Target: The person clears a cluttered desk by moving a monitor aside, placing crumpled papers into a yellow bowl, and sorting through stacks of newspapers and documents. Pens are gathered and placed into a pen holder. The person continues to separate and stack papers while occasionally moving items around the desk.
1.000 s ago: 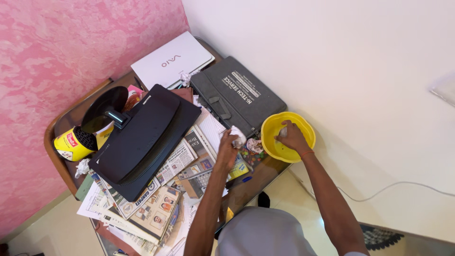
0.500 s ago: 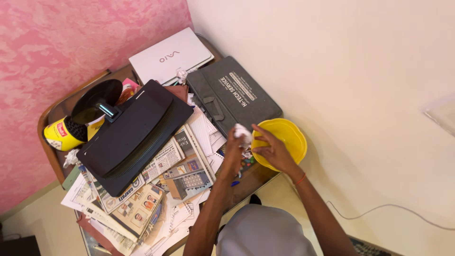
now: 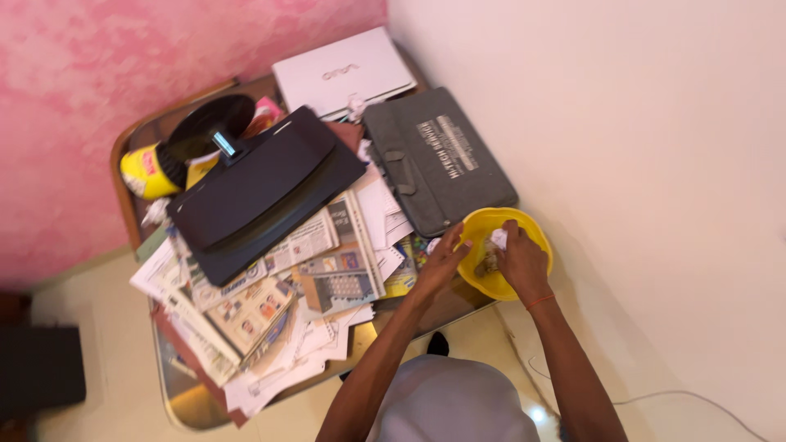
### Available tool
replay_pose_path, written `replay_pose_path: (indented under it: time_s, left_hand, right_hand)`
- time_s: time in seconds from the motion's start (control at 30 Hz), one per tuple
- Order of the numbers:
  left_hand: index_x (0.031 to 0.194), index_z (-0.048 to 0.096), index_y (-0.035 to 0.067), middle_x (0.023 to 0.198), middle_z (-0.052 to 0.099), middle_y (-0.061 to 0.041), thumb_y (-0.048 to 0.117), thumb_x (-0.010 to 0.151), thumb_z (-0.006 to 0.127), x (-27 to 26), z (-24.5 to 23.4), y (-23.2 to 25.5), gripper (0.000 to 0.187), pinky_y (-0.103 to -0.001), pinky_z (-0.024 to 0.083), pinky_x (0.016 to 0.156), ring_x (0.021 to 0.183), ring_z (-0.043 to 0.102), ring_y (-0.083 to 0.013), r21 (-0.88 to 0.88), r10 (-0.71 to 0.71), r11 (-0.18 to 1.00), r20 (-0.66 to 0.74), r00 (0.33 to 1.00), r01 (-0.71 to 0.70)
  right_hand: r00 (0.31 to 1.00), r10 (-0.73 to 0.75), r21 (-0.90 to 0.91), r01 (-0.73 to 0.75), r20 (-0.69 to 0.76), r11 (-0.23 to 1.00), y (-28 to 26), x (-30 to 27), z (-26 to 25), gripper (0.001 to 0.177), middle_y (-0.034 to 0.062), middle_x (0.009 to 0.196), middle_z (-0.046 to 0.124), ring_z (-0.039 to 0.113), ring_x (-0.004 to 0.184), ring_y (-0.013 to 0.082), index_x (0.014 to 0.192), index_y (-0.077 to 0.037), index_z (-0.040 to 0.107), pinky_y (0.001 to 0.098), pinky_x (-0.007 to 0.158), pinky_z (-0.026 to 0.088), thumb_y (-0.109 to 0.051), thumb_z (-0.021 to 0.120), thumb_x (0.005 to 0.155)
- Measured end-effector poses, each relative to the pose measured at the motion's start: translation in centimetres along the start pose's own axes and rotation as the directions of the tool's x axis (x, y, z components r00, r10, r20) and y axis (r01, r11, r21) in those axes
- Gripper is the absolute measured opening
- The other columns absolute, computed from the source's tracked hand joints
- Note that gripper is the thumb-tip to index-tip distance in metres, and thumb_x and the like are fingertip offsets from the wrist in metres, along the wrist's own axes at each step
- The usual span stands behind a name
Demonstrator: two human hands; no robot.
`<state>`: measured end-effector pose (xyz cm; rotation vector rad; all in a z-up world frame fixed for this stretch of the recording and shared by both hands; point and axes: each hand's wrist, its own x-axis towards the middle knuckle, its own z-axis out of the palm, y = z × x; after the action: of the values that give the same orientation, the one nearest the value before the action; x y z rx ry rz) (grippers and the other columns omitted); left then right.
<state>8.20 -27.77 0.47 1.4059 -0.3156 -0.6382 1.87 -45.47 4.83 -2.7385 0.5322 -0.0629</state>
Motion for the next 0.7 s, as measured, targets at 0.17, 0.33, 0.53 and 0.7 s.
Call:
replay_pose_path:
  time_s: [0.17,0.33,0.53,0.7]
  left_hand:
    - [0.159,0.033,0.007,0.162,0.041,-0.013,0.036,0.100,0.060,-1.5,-0.4,-2.1,0.071,-0.040,0.037,0.118,0.149,0.040,-0.0281,0.017,0.016,1.000,-0.049,0.999,-0.015]
    - [0.159,0.035,0.007,0.162,0.042,-0.014,0.027,0.105,0.058,-2.8,-3.7,-2.0,0.062,-0.037,0.042,0.107,0.140,0.047,-0.0266,0.017,0.041,0.999,-0.134,0.990,-0.039]
    - [0.149,0.044,0.010,0.147,0.053,-0.012,0.009,0.095,0.052,-2.1,-7.5,-1.2,0.054,-0.033,0.058,0.081,0.107,0.062,-0.0196,-0.045,-0.018,0.999,-0.325,0.945,0.003]
    - [0.143,0.050,0.006,0.140,0.060,-0.014,0.004,0.095,0.057,-2.0,-9.2,-3.1,0.048,-0.032,0.054,0.089,0.111,0.063,-0.0208,-0.002,0.042,0.999,-0.416,0.908,-0.047]
  right_hand:
    - [0.997,-0.058,-0.056,0.061,0.044,0.997,-0.3,0.4,1.9,0.057,0.0153,0.121,0.066,0.067,0.105,0.0387,0.129,-0.014,0.056,0.0562,0.079,0.053,-0.021,0.080,0.078]
    - [0.989,-0.081,-0.026,0.079,-0.119,0.997,-1.5,0.2,1.2,0.039,0.0169,0.119,0.069,0.067,0.105,0.0400,0.124,-0.011,0.065,0.0557,0.081,0.053,-0.020,0.077,0.088]
    - [0.836,-0.523,0.186,0.548,-0.169,0.816,-6.6,2.3,2.7,0.035,0.0140,0.113,0.072,0.065,0.109,0.0362,0.114,-0.010,0.071,0.0507,0.097,0.047,-0.019,0.077,0.081]
    - [0.826,-0.513,-0.462,0.559,0.235,0.688,-9.9,3.6,8.8,0.033,0.0152,0.104,0.072,0.063,0.111,0.0341,0.107,-0.011,0.072,0.0681,0.116,0.023,-0.033,0.076,0.084]
